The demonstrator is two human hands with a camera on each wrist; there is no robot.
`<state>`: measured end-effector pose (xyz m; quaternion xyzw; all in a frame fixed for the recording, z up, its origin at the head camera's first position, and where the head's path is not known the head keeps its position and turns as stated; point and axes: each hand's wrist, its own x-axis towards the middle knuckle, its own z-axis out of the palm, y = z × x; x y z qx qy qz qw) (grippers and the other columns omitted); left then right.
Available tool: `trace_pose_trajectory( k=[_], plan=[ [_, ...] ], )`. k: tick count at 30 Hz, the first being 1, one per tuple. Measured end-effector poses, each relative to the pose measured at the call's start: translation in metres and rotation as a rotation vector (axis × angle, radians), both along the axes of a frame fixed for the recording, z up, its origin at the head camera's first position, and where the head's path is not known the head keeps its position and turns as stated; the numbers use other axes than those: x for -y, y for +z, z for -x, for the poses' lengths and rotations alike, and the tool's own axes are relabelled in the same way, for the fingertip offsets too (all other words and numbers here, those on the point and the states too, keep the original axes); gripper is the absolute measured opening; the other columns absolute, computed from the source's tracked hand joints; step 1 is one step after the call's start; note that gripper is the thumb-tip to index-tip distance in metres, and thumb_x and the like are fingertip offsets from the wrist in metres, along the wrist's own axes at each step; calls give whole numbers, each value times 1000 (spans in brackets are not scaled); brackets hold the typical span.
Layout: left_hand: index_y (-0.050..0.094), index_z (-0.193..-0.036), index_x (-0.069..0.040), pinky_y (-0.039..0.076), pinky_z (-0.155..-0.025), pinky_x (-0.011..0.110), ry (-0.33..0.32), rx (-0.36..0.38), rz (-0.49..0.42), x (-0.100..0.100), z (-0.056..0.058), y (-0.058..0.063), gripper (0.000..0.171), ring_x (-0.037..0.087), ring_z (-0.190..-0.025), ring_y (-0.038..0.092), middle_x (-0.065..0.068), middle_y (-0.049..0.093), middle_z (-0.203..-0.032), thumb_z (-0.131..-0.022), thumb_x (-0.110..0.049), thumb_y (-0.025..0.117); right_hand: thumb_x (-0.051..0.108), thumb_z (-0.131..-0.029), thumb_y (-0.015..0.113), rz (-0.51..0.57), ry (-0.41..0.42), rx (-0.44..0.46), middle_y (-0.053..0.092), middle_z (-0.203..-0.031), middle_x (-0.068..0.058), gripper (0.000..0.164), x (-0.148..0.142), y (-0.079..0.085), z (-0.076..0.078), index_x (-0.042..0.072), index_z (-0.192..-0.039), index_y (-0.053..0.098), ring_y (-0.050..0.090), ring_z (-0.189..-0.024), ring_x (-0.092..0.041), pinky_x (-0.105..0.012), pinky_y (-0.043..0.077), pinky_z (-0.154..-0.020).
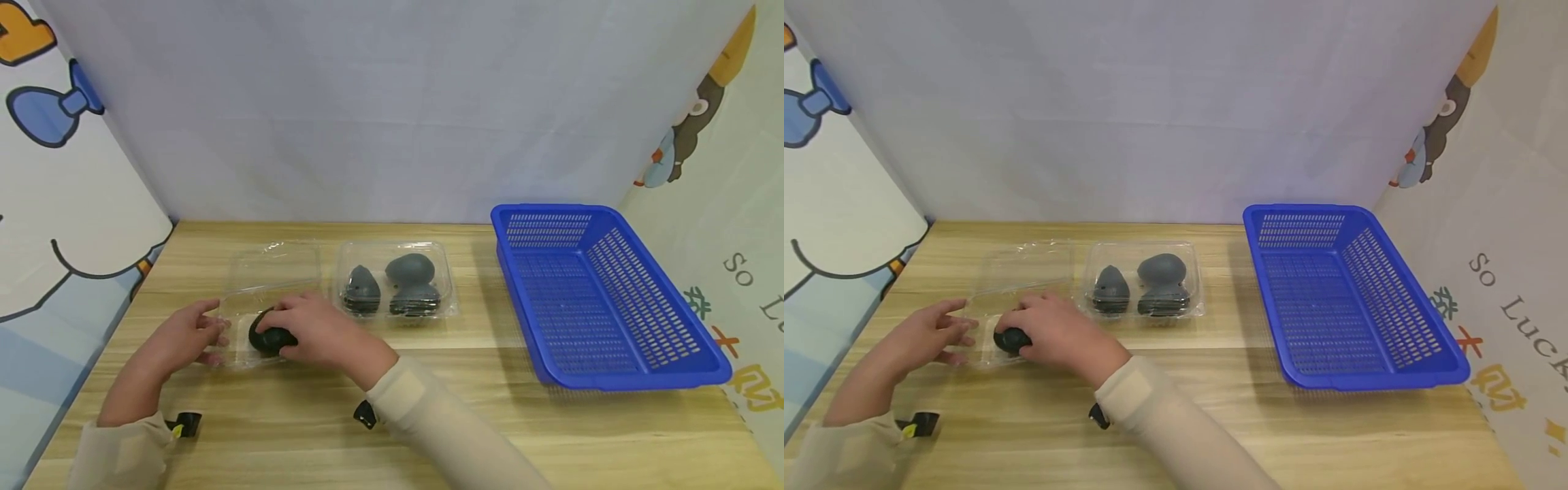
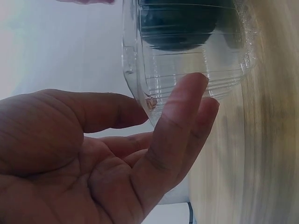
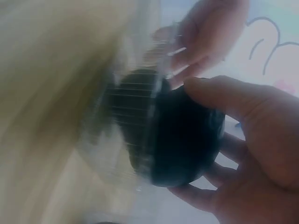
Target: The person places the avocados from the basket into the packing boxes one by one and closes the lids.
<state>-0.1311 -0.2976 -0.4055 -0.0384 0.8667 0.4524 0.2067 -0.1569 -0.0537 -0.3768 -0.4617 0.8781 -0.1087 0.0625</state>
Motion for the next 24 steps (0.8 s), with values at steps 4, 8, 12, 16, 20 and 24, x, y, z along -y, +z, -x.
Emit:
trace_pose_trajectory(
  k=[4, 8, 12, 16, 20, 24],
  plan=[
    [5, -148, 12, 57, -66, 36, -5, 0, 2, 1, 0, 0, 65, 29, -91, 66, 38, 44, -130, -103, -15, 44, 30, -88, 71, -10, -11, 12, 54, -127, 4, 42, 2, -10, -1, 33, -129, 59, 47, -119, -19, -29, 38, -100],
    [5, -147, 13, 57, -66, 36, -14, 0, 4, 2, 0, 0, 65, 32, -97, 65, 39, 43, -131, -103, -15, 44, 29, -90, 68, 17, -6, 6, 56, -127, 4, 39, 3, -16, 0, 32, -128, 60, 49, -118, -16, -28, 36, -101],
    [5, -147, 13, 57, -66, 37, -12, -1, 1, 1, 0, 0, 64, 34, -99, 64, 40, 43, -130, -103, -12, 44, 25, -92, 67, 53, 13, -25, 58, -123, 4, 35, 5, -20, 0, 29, -126, 63, 51, -115, -13, -26, 34, -102],
    [6, -147, 13, 57, -66, 37, -7, -10, -11, -1, -1, 1, 64, 36, -100, 63, 40, 43, -130, -102, -12, 45, 25, -92, 66, 44, 5, -37, 57, -123, 5, 33, 8, -23, -1, 31, -125, 63, 51, -115, -13, -27, 35, -102],
    [6, -147, 13, 57, -66, 36, -11, -16, -16, -1, -2, 1, 64, 36, -99, 63, 40, 42, -131, -103, -14, 44, 27, -93, 65, 21, -35, -28, 56, -126, 7, 32, 11, -25, -4, 34, -124, 64, 49, -116, -15, -31, 38, -99],
    [6, -147, 14, 57, -67, 37, -13, -14, -20, 0, -1, 0, 64, 35, -99, 64, 40, 42, -131, -103, -14, 44, 30, -93, 63, 16, -67, -22, 55, -126, 9, 30, 10, -26, -6, 38, -123, 64, 47, -117, -16, -35, 39, -97]
  ],
)
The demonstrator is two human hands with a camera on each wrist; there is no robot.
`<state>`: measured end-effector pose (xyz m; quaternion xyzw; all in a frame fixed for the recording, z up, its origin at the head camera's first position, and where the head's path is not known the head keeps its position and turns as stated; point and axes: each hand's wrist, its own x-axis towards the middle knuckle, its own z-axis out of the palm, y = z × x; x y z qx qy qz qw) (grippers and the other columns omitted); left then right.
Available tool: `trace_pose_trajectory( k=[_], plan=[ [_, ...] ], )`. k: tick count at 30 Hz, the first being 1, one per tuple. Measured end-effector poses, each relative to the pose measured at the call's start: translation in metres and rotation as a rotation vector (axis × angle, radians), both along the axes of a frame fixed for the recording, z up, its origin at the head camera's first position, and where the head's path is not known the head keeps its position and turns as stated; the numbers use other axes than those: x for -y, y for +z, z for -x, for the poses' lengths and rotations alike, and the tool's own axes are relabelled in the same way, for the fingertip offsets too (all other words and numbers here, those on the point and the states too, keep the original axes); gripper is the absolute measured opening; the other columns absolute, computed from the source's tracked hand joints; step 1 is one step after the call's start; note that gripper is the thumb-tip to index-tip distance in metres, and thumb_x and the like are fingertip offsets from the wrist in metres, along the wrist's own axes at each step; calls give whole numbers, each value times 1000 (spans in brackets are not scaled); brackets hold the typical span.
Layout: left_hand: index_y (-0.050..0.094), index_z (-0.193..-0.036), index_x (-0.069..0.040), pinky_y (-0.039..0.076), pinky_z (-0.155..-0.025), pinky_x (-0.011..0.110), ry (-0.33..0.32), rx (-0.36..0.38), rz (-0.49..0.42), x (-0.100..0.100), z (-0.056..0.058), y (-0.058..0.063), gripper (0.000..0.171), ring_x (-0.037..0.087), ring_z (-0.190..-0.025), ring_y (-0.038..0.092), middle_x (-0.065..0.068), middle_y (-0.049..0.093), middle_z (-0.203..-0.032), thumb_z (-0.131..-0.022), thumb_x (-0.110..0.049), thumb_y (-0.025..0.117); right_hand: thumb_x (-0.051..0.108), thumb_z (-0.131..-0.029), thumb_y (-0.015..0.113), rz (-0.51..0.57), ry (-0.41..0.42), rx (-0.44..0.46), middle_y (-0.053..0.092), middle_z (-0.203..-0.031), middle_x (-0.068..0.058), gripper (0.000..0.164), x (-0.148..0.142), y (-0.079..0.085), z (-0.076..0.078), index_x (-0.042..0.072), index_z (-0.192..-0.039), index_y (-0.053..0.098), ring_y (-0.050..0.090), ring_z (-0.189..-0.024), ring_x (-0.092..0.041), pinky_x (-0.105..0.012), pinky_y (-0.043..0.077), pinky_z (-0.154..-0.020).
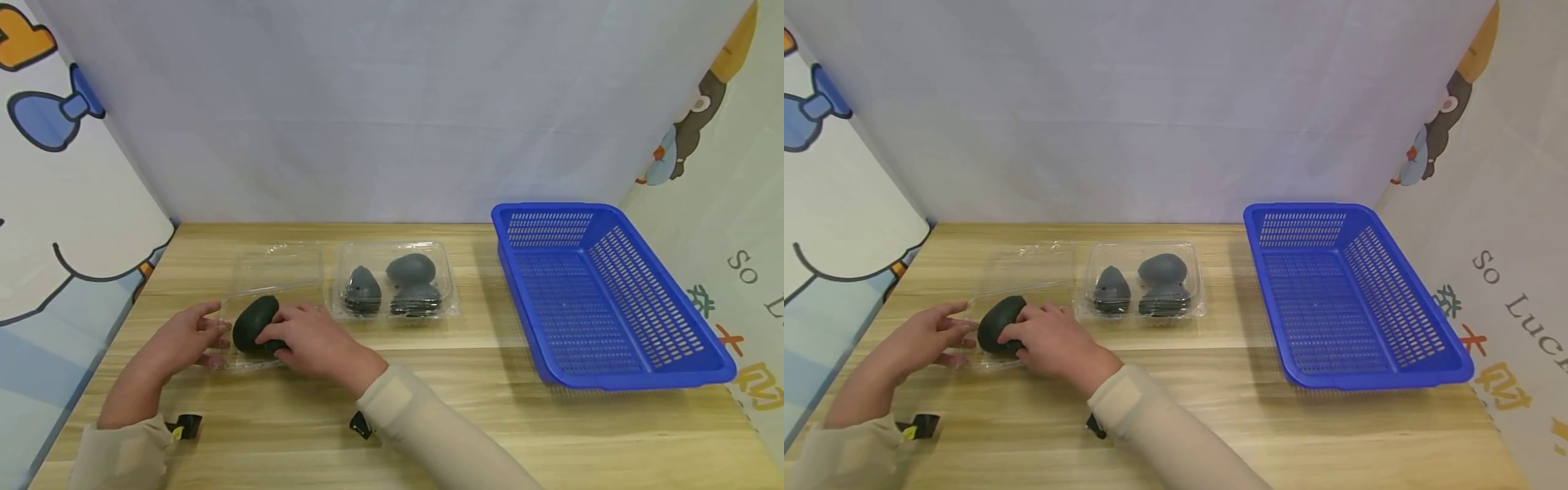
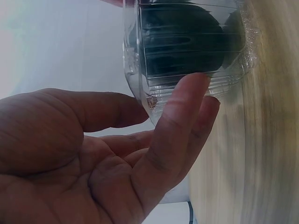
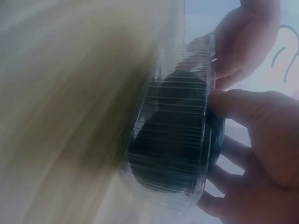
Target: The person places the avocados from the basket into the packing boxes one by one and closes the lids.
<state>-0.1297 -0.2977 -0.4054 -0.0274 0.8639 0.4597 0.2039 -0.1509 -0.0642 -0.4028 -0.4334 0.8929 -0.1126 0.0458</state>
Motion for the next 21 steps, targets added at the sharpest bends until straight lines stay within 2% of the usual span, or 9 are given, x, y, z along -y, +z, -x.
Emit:
trace_pose_trajectory(
  k=[6, 11, 15, 21],
  plan=[
    [4, -148, 12, 57, -66, 37, 10, 15, -1, 1, 1, 0, 64, 35, -99, 64, 39, 41, -132, -103, -13, 44, 32, -95, 61, 44, -10, 11, 53, -127, 9, 29, -2, 2, 1, 38, -123, 63, 47, -118, -16, -38, 41, -95],
    [3, -148, 11, 57, -66, 38, 20, 28, 13, 2, 2, 0, 62, 36, -101, 62, 40, 39, -134, -102, -6, 42, 32, -96, 58, 66, -27, 11, 52, -128, 6, 29, -5, 4, 5, 35, -125, 63, 47, -120, -17, -38, 37, -101],
    [3, -148, 11, 57, -66, 38, 25, 32, 15, 4, 2, 0, 61, 37, -102, 61, 40, 39, -134, -102, -4, 41, 32, -97, 57, 99, -56, 30, 51, -131, 4, 30, -6, 4, 8, 33, -126, 62, 45, -122, -19, -37, 36, -103],
    [3, -147, 12, 57, -66, 38, 28, 51, 42, 7, 3, 1, 61, 37, -103, 60, 40, 38, -135, -101, -3, 40, 33, -98, 53, 181, -129, 73, 41, -144, -5, 35, -6, 5, 15, 28, -133, 56, 36, -134, -23, -39, 34, -106]
  ],
)
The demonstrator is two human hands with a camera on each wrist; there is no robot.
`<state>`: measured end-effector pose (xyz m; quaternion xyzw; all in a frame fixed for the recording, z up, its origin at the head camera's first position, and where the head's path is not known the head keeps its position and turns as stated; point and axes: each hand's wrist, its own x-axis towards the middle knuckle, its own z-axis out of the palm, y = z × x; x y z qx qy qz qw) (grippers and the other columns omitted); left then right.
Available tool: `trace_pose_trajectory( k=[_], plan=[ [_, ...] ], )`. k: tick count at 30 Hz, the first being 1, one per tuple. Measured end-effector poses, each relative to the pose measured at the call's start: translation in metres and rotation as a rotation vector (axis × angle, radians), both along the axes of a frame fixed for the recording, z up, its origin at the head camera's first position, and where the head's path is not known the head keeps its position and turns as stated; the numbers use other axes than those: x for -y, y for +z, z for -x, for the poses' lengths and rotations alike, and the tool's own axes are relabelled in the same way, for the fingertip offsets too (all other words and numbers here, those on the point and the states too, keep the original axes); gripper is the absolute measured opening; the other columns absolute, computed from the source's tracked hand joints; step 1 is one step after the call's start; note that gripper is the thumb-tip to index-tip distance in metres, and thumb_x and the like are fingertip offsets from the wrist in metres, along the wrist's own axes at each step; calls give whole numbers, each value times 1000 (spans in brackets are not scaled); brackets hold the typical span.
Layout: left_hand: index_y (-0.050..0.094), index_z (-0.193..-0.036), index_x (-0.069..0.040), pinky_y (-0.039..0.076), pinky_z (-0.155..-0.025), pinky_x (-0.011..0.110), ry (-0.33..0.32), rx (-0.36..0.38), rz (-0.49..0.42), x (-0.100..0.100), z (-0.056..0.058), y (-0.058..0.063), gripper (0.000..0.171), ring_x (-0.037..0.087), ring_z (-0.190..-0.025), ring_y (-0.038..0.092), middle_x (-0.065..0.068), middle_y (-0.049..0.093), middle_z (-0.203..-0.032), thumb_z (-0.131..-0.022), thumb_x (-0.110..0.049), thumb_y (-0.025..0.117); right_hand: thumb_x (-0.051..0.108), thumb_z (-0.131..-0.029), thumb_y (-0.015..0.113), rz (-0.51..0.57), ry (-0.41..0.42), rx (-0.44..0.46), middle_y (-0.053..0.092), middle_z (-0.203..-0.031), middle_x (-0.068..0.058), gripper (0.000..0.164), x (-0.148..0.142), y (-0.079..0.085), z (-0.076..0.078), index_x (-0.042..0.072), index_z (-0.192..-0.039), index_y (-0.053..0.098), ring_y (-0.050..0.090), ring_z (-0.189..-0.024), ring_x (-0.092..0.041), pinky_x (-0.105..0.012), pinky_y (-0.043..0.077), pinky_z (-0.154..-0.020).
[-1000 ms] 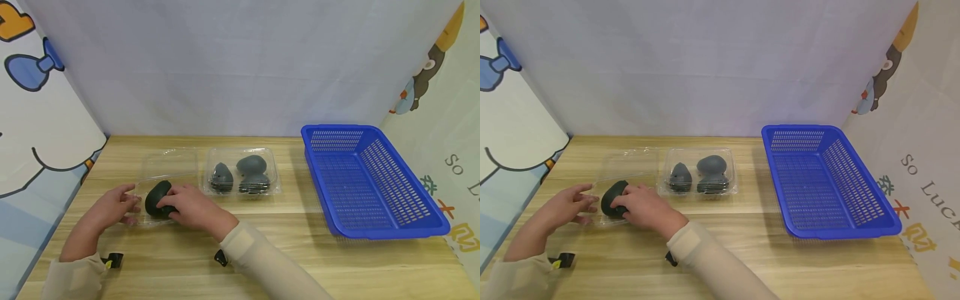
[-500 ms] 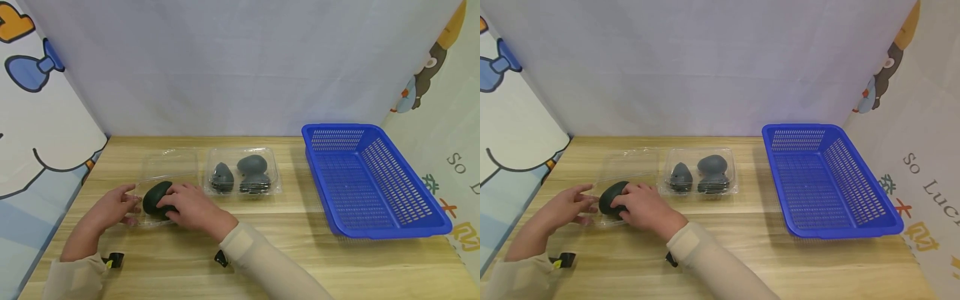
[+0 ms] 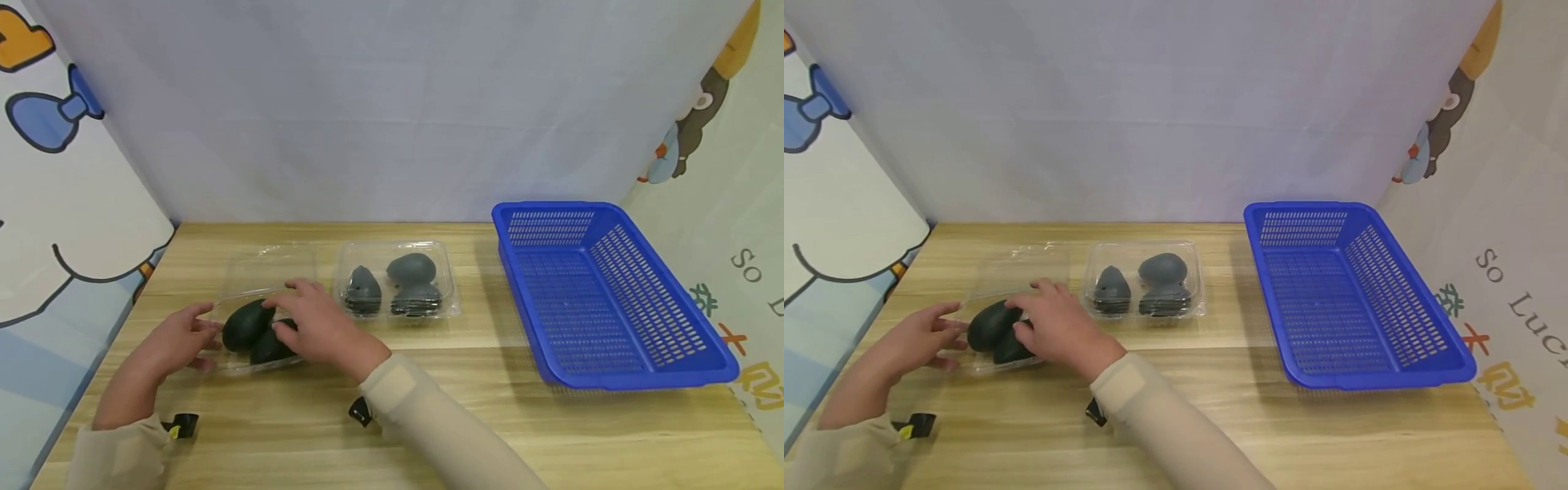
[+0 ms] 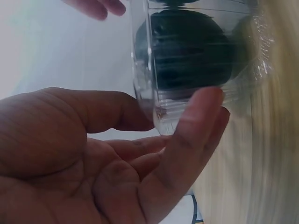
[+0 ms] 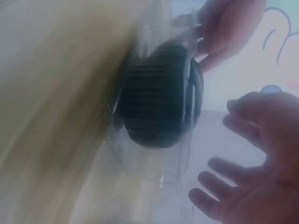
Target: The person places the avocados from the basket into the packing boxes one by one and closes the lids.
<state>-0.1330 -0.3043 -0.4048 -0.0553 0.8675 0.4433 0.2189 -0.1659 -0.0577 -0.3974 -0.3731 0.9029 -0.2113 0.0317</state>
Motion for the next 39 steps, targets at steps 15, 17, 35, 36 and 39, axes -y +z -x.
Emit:
trace_pose_trajectory(
  k=[15, 17, 35, 36, 39],
  plan=[
    [-8, -144, 17, 43, -89, 58, -40, -57, 160, 9, 10, 1, 69, 51, -114, 45, 44, 21, -140, -101, -23, 29, 36, -98, 53, 77, -158, 299, 22, -154, -18, 59, 12, 3, 24, 22, -150, 29, 31, -137, -33, -44, 39, -103],
    [-10, -144, 15, 33, -95, 65, -31, -61, 171, 9, 16, 0, 72, 56, -124, 32, 45, 12, -143, -102, -28, 29, 36, -98, 53, 66, -170, 320, 23, -154, -18, 61, 14, 3, 28, 19, -151, 26, 32, -137, -32, -43, 39, -103],
    [-17, -146, 8, 26, -100, 67, -33, -151, 72, 10, 26, -7, 78, 56, -132, 19, 39, 13, -147, -104, -37, 30, 40, -97, 52, 46, -232, 435, 31, -150, -18, 69, 19, 3, 37, 12, -152, 20, 46, -127, -28, -39, 45, -95],
    [-18, -146, 7, 25, -100, 67, -29, -153, 68, 10, 26, -7, 78, 56, -132, 18, 39, 12, -148, -104, -38, 30, 40, -97, 53, 55, -237, 437, 30, -151, -18, 69, 20, 3, 37, 12, -152, 20, 46, -127, -27, -38, 46, -94],
    [-21, -146, 4, 24, -100, 68, -12, -164, 38, 10, 25, -4, 79, 55, -134, 16, 38, 11, -149, -104, -39, 31, 40, -96, 53, 101, -258, 440, 26, -153, -19, 70, 21, 3, 37, 13, -151, 21, 47, -126, -26, -37, 46, -92]
  ],
)
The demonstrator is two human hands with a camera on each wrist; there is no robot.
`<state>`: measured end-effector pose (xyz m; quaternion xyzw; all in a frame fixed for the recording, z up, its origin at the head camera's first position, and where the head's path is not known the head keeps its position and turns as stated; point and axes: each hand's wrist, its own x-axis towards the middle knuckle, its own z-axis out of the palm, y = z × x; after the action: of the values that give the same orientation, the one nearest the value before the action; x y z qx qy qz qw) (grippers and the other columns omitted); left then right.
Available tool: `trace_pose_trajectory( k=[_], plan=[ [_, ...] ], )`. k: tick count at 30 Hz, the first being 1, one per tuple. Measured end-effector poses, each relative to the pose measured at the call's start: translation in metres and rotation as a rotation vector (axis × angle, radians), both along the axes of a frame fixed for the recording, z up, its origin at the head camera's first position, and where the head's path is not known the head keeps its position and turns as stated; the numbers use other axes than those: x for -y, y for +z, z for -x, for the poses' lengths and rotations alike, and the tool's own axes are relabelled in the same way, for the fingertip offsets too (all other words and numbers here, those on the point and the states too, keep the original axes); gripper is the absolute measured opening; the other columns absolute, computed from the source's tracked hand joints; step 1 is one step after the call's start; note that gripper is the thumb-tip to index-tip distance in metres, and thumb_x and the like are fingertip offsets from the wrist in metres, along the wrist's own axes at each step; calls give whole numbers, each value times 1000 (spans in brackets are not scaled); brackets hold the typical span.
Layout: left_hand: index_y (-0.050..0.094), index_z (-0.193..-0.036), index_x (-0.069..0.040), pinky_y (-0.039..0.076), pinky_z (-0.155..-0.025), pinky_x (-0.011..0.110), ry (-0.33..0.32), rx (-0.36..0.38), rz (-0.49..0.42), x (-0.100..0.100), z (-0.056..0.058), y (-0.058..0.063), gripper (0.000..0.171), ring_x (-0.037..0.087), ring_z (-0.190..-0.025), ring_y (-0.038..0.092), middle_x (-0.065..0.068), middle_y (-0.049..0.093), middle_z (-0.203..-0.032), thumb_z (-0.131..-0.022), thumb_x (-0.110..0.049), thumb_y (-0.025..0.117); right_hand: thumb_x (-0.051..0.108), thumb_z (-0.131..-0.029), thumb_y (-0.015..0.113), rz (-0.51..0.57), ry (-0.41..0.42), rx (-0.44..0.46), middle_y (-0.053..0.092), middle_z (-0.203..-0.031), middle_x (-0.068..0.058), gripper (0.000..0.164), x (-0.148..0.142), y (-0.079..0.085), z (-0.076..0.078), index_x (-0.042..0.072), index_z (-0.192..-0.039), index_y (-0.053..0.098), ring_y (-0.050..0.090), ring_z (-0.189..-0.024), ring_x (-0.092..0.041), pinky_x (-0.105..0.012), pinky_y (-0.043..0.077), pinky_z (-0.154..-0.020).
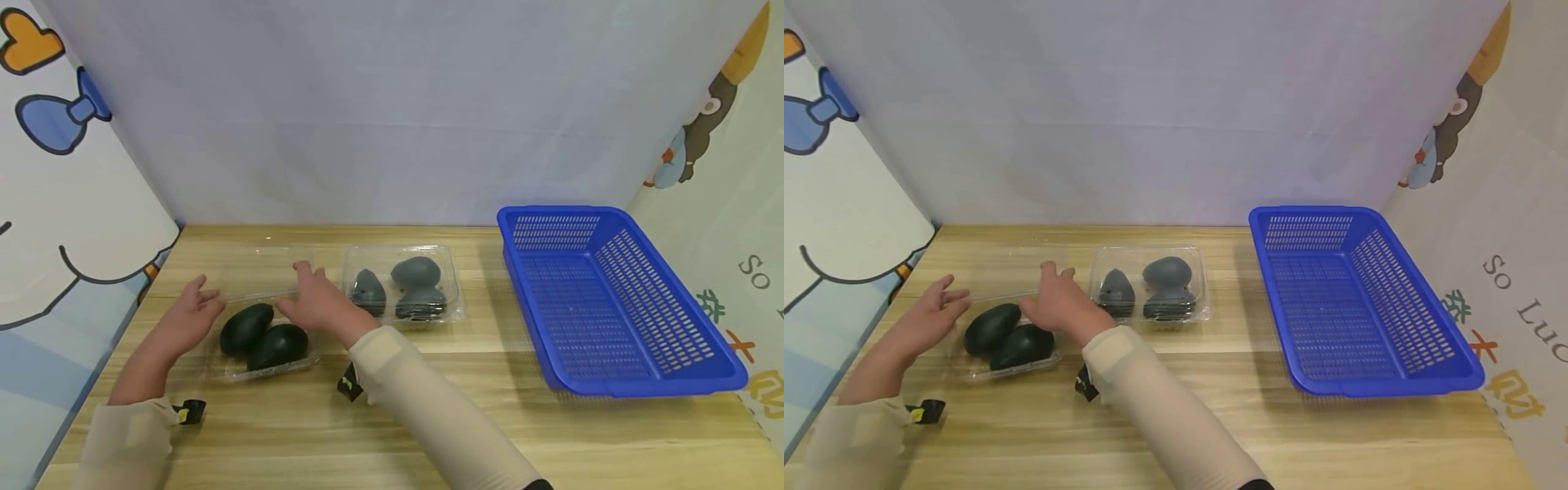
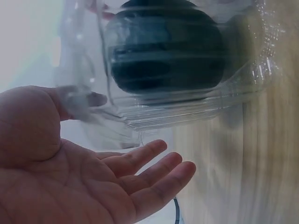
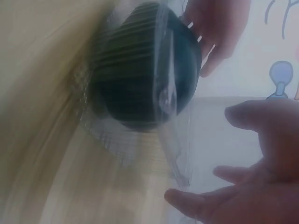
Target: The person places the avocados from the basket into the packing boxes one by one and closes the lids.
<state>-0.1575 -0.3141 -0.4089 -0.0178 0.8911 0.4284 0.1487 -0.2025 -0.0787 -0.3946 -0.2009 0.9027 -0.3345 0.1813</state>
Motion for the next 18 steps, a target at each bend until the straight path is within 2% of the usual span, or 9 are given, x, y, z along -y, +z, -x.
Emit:
trace_pose_trajectory(
  k=[3, 8, 10, 13, 15, 18],
  plan=[
    [-24, -145, 3, 24, -99, 69, 13, -21, -30, -1, -1, 3, 81, 55, -134, 16, 38, 11, -149, -104, -40, 32, 38, -95, 54, 69, -40, -4, 24, -153, -19, 71, 0, -1, -1, 13, -152, 19, 49, -123, -24, -36, 46, -89],
    [-26, -145, 1, 24, -100, 69, 36, -79, -49, -1, -2, 7, 83, 54, -134, 17, 38, 12, -149, -103, -40, 33, 33, -93, 58, 213, -88, -9, 28, -153, -11, 76, -2, 0, 0, 14, -153, 15, 47, -123, -18, -35, 44, -95],
    [-26, -145, -1, 23, -100, 68, 42, -106, -54, -1, -2, 9, 83, 53, -135, 17, 36, 12, -150, -103, -40, 34, 33, -93, 60, 253, -102, -15, 33, -150, -9, 79, -4, 1, 1, 14, -153, 13, 53, -113, -18, -34, 45, -92],
    [-26, -146, -3, 24, -99, 69, 55, -146, -54, -1, -3, 11, 82, 53, -134, 18, 34, 13, -151, -103, -41, 33, 36, -91, 62, 305, -127, -28, 35, -149, -9, 82, -7, 2, 1, 17, -153, 12, 54, -108, -20, -35, 46, -90],
    [-25, -147, -5, 24, -99, 69, 71, -171, -60, -1, -4, 14, 82, 53, -134, 19, 33, 14, -151, -103, -42, 33, 38, -91, 62, 340, -138, -43, 34, -150, -10, 83, -10, 3, 1, 18, -153, 11, 53, -114, -22, -37, 45, -92],
    [-23, -148, -7, 25, -98, 69, 96, -212, -70, -1, -5, 17, 81, 52, -134, 21, 32, 16, -152, -103, -42, 34, 41, -92, 61, 390, -143, -61, 30, -153, -9, 83, -15, 6, 1, 20, -154, 10, 42, -130, -24, -43, 41, -99]
  ],
)
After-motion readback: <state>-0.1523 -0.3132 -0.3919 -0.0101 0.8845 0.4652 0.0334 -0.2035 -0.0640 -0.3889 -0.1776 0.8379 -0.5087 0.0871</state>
